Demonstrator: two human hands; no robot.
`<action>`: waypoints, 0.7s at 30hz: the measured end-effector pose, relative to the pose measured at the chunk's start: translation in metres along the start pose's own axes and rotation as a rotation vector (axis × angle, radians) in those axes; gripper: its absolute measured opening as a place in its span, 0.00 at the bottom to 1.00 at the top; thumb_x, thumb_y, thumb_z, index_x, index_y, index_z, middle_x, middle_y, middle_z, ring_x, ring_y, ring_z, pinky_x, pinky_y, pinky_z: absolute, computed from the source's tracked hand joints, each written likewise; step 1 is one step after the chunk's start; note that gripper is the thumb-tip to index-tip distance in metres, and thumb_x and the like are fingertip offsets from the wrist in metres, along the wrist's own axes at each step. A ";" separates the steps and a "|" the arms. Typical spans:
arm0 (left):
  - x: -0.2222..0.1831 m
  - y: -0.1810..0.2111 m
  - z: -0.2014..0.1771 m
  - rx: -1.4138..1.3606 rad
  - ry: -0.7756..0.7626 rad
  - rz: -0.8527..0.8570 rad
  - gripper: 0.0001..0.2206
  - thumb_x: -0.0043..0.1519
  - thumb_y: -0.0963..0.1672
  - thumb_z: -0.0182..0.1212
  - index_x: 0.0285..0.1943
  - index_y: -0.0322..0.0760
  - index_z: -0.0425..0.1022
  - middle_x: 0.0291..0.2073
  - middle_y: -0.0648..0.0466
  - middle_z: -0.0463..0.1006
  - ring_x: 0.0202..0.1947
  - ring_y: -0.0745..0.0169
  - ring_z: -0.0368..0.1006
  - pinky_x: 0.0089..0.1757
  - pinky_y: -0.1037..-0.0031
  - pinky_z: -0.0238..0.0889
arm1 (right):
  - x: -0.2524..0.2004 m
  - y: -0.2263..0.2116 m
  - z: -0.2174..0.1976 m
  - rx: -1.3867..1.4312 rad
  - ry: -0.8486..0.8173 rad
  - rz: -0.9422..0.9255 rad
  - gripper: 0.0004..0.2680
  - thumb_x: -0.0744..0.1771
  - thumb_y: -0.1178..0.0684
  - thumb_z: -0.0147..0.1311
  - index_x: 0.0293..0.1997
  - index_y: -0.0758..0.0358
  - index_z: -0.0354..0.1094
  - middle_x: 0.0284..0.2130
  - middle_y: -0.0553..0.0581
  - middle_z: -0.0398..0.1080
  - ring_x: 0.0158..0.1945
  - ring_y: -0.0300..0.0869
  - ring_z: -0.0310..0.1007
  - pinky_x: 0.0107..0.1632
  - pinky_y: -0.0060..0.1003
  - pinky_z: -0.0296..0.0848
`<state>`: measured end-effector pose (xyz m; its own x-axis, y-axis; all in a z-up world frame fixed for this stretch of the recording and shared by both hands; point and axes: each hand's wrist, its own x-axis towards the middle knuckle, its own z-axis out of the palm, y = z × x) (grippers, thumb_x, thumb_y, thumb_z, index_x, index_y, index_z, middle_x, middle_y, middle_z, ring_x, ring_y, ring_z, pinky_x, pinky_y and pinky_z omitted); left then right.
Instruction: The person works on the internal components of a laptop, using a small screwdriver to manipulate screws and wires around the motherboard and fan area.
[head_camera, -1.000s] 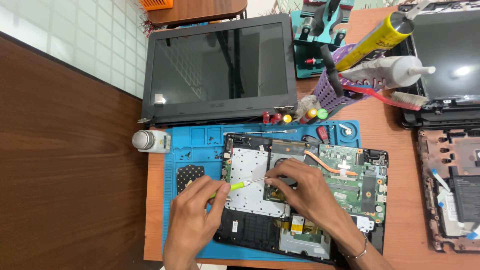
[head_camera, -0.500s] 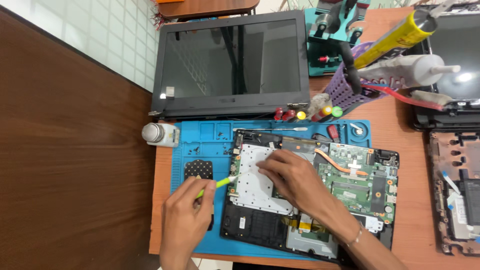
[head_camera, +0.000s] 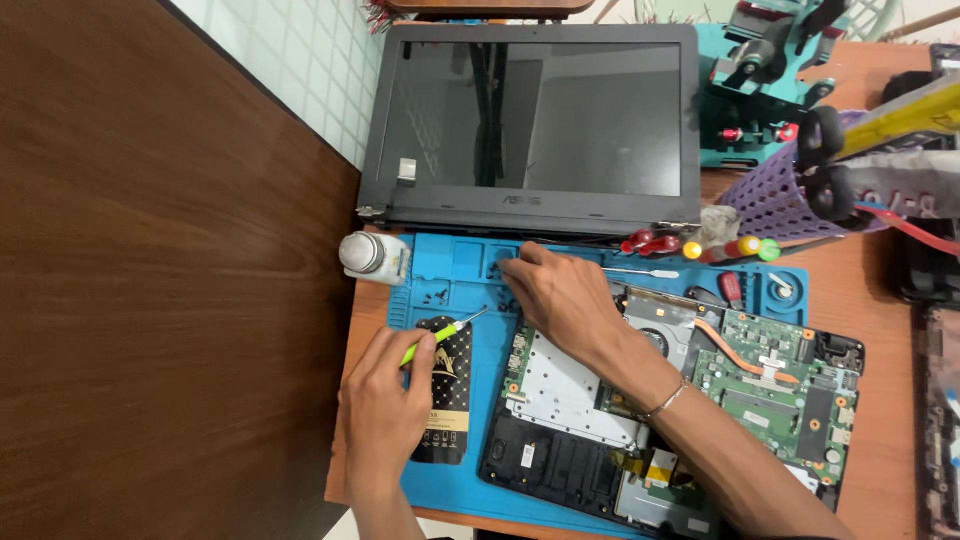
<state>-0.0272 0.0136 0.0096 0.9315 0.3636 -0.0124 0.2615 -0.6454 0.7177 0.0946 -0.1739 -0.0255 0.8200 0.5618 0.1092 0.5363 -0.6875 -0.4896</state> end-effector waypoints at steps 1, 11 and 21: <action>0.002 -0.001 0.002 0.003 -0.010 0.003 0.09 0.64 0.46 0.58 0.41 0.37 0.80 0.33 0.53 0.80 0.28 0.53 0.77 0.32 0.66 0.68 | 0.002 0.001 0.002 0.000 0.002 -0.004 0.07 0.67 0.54 0.56 0.44 0.66 0.76 0.33 0.60 0.72 0.29 0.55 0.75 0.31 0.48 0.72; 0.010 0.003 0.009 0.022 -0.085 -0.024 0.09 0.64 0.47 0.58 0.40 0.38 0.80 0.30 0.53 0.78 0.27 0.53 0.75 0.32 0.62 0.66 | 0.000 0.002 -0.005 0.056 -0.003 0.009 0.09 0.66 0.56 0.56 0.49 0.66 0.76 0.33 0.60 0.72 0.28 0.53 0.74 0.31 0.47 0.72; 0.008 0.003 0.012 0.007 -0.054 0.045 0.09 0.64 0.45 0.58 0.39 0.36 0.79 0.31 0.53 0.78 0.25 0.54 0.74 0.31 0.63 0.66 | -0.033 -0.002 -0.026 0.241 0.023 0.162 0.09 0.65 0.55 0.61 0.49 0.60 0.77 0.33 0.55 0.72 0.23 0.44 0.74 0.29 0.42 0.72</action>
<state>-0.0158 0.0068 0.0032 0.9545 0.2976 -0.0177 0.2206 -0.6653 0.7132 0.0718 -0.2027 -0.0059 0.8967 0.4416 0.0309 0.3374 -0.6365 -0.6936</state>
